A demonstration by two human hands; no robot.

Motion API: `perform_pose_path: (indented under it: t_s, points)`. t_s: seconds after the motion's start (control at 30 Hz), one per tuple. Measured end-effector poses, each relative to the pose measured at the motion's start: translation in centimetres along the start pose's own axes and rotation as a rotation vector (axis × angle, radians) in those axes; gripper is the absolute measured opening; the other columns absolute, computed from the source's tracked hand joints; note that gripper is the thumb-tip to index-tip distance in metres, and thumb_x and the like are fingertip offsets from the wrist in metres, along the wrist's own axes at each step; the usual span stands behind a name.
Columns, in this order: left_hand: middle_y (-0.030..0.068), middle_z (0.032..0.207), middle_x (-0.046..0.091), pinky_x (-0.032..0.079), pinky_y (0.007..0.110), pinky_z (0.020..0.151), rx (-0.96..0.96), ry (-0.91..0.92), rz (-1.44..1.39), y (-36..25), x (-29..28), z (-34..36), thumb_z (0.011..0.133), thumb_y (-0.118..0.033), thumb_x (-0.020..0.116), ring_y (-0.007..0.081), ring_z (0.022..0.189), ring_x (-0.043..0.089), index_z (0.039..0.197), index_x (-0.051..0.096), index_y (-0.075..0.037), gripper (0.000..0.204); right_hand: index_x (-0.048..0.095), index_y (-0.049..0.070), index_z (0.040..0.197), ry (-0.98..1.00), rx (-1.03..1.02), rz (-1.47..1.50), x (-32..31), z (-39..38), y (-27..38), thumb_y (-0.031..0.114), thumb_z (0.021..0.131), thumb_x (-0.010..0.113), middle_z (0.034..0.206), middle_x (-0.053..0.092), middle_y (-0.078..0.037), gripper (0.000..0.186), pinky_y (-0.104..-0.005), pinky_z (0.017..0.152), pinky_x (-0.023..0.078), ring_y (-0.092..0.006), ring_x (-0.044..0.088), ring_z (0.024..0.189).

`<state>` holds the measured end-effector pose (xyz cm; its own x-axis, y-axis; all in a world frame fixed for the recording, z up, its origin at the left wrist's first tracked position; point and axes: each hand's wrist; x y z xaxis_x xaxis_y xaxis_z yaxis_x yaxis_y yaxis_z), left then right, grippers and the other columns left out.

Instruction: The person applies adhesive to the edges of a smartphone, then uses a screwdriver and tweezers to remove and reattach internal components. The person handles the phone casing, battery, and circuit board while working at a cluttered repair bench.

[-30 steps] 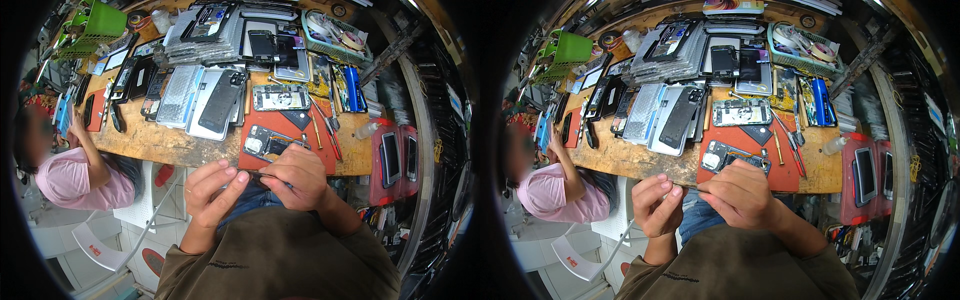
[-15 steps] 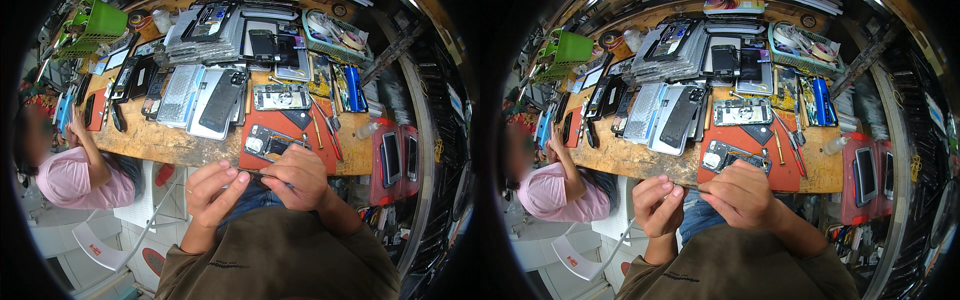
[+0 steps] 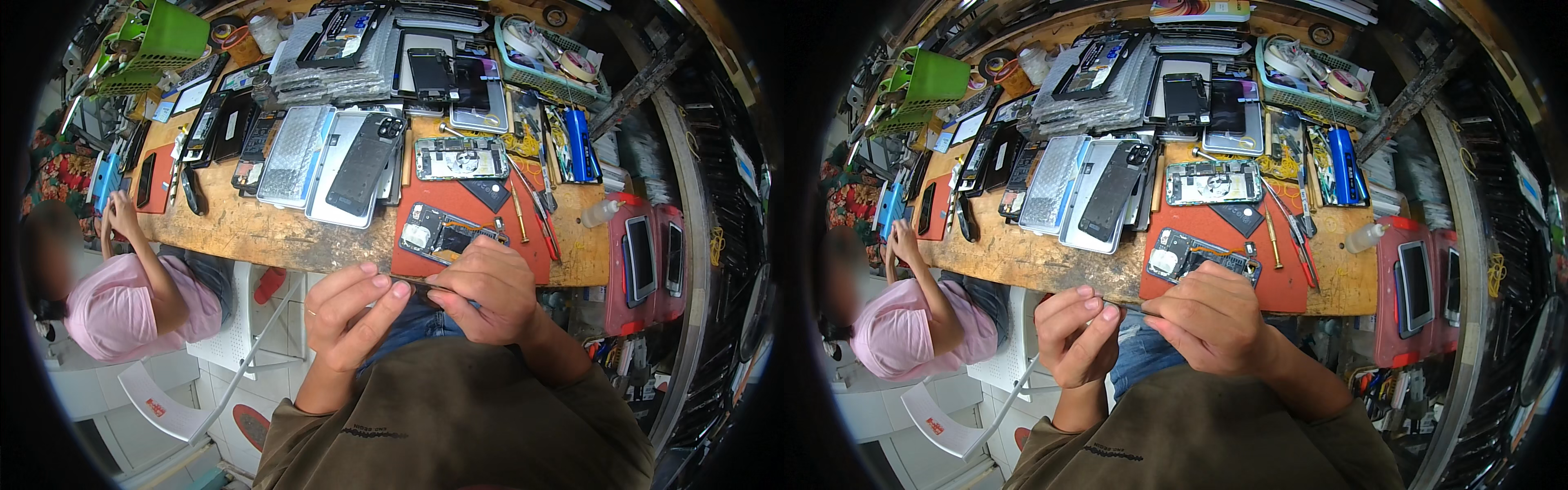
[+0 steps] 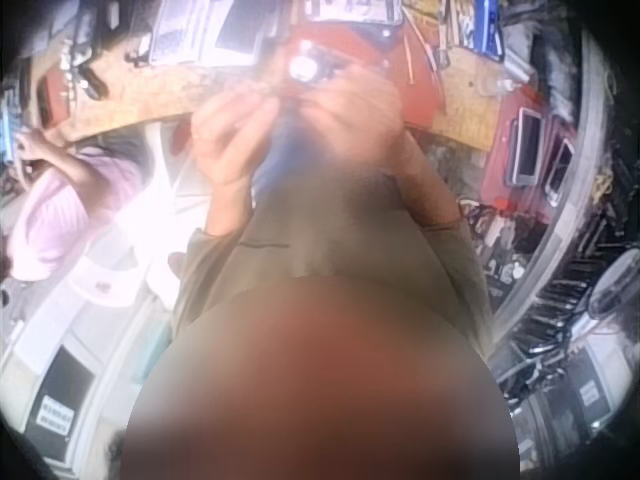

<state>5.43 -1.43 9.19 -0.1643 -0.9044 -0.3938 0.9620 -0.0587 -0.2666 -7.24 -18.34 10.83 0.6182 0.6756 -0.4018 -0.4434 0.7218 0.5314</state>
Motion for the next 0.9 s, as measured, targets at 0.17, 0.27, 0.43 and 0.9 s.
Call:
perform_pose_path:
  t_s: [0.17, 0.27, 0.43, 0.9]
  points:
    - [0.0032, 0.109, 0.067, 0.064, 0.032, 0.081, -0.005, -0.010, 0.001, 0.0, 0.1, 0.0, 0.075, 0.003, 0.089, 0.0239, 0.104, 0.070, 0.108, 0.083, -0.014, 0.037, 0.073, 0.000, 0.100, -0.002, -0.003, -0.002, 0.0, 0.0, -0.1, -0.001, 0.080, 0.085, 0.087, 0.074, -0.008, 0.023, -0.0349, 0.063, 0.048, -0.0219, 0.069, 0.071]
    - [0.0036, 0.110, 0.067, 0.064, 0.032, 0.080, -0.011, -0.008, 0.002, -0.1, 0.1, 0.0, 0.075, 0.003, 0.089, 0.0243, 0.103, 0.070, 0.107, 0.083, -0.013, 0.036, 0.073, 0.001, 0.100, 0.004, -0.003, -0.009, -0.1, 0.0, 0.0, -0.001, 0.080, 0.085, 0.087, 0.074, -0.008, 0.023, -0.0350, 0.062, 0.048, -0.0219, 0.068, 0.071]
    - [0.0067, 0.112, 0.068, 0.061, 0.033, 0.081, -0.045, -0.005, -0.023, 0.2, 0.1, 0.4, 0.077, 0.001, 0.090, 0.0249, 0.101, 0.070, 0.114, 0.080, -0.011, 0.040, 0.073, 0.001, 0.099, 0.003, 0.029, 0.007, -0.1, 0.0, 0.1, -0.002, 0.079, 0.085, 0.086, 0.073, -0.009, 0.023, -0.0372, 0.061, 0.046, -0.0256, 0.067, 0.070]
    - [0.0096, 0.121, 0.070, 0.052, 0.028, 0.097, -1.178, 0.027, -1.274, 0.9, 0.5, 1.5, 0.098, -0.001, 0.071, 0.0137, 0.109, 0.067, 0.147, 0.055, 0.007, 0.053, 0.067, -0.004, 0.107, -0.048, 0.929, 0.818, -0.3, -1.2, 0.9, 0.006, 0.105, 0.068, 0.098, 0.076, -0.006, 0.010, -0.0234, 0.075, 0.058, -0.0071, 0.073, 0.088]
Point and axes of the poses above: each hand's wrist, its own z-axis towards the middle knuckle, its own x-axis out of the palm, y = z × x
